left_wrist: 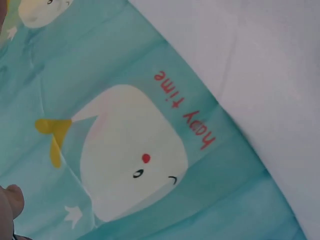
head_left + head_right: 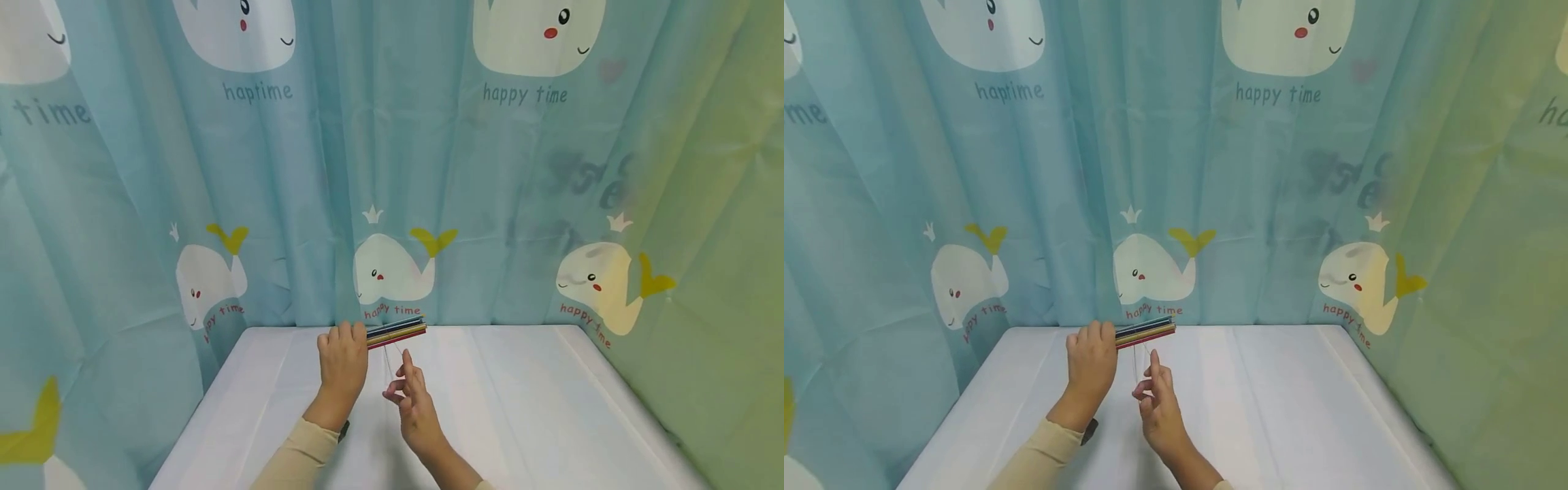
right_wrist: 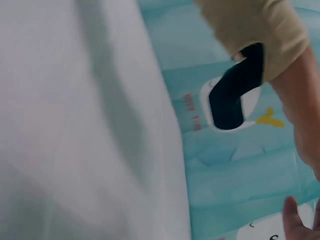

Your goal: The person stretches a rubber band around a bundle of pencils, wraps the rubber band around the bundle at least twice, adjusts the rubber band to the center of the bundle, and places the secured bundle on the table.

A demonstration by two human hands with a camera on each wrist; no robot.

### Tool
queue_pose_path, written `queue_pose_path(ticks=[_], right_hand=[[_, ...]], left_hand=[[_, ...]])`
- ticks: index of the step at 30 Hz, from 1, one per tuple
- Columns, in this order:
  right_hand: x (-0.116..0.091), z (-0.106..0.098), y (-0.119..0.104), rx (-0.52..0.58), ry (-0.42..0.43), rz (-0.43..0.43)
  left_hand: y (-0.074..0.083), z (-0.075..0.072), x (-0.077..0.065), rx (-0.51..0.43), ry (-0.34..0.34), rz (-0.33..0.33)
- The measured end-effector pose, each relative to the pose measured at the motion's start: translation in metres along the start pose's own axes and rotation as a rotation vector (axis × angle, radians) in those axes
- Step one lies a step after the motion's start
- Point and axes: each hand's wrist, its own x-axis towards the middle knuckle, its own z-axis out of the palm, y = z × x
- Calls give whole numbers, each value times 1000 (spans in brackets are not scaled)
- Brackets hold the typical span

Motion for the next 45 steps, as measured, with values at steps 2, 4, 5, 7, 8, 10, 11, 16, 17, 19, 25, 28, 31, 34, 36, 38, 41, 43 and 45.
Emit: queue_pose_path(ticks=[2,4,5,7,8,10,11,16,17,19,25,28,31,34,36,38,41,43,45], right_hand=[[3,-2,-3,142,-21,62],[6,-9,-5,286,-42,158],[7,-14,-6,352,-52,205],[11,-24,-5,448,-72,270],[13,-29,-4,476,-76,302],[16,-37,-3,497,-79,341],[18,-41,-2,503,-74,362],[26,-52,-1,428,-39,442],[27,-53,-2,412,-32,456],[30,-55,-3,376,-27,470],[32,-62,-7,339,-6,467],[34,-65,-10,324,-16,482],[36,-67,-12,251,-64,491],[41,-69,-13,155,-119,482],[45,-70,-14,92,-148,480],[49,-71,-15,48,-160,484],[53,-73,-16,9,-159,497],[54,-74,-16,6,-164,513],[54,-75,-16,28,-170,536]], left_hand=[[-1,-2,1,9,-7,5],[-2,-3,0,4,-3,22],[-3,-4,0,-2,7,30],[-4,-4,-1,-23,39,51],[-4,-5,-2,-33,48,59],[-5,-6,-2,-57,62,72],[-5,-6,-2,-67,68,77],[-6,-8,-5,-109,73,110],[-7,-8,-5,-116,72,118],[-8,-9,-7,-129,76,133],[-13,-7,-12,-159,140,171],[-16,-5,-15,-186,176,200],[-16,-5,-17,-207,187,246],[-15,-5,-20,-207,173,289],[-13,-5,-22,-207,151,312],[-11,-5,-24,-204,123,330],[-9,-6,-26,-222,97,352],[-9,-7,-25,-236,106,365],[-8,-8,-24,-254,142,379]])
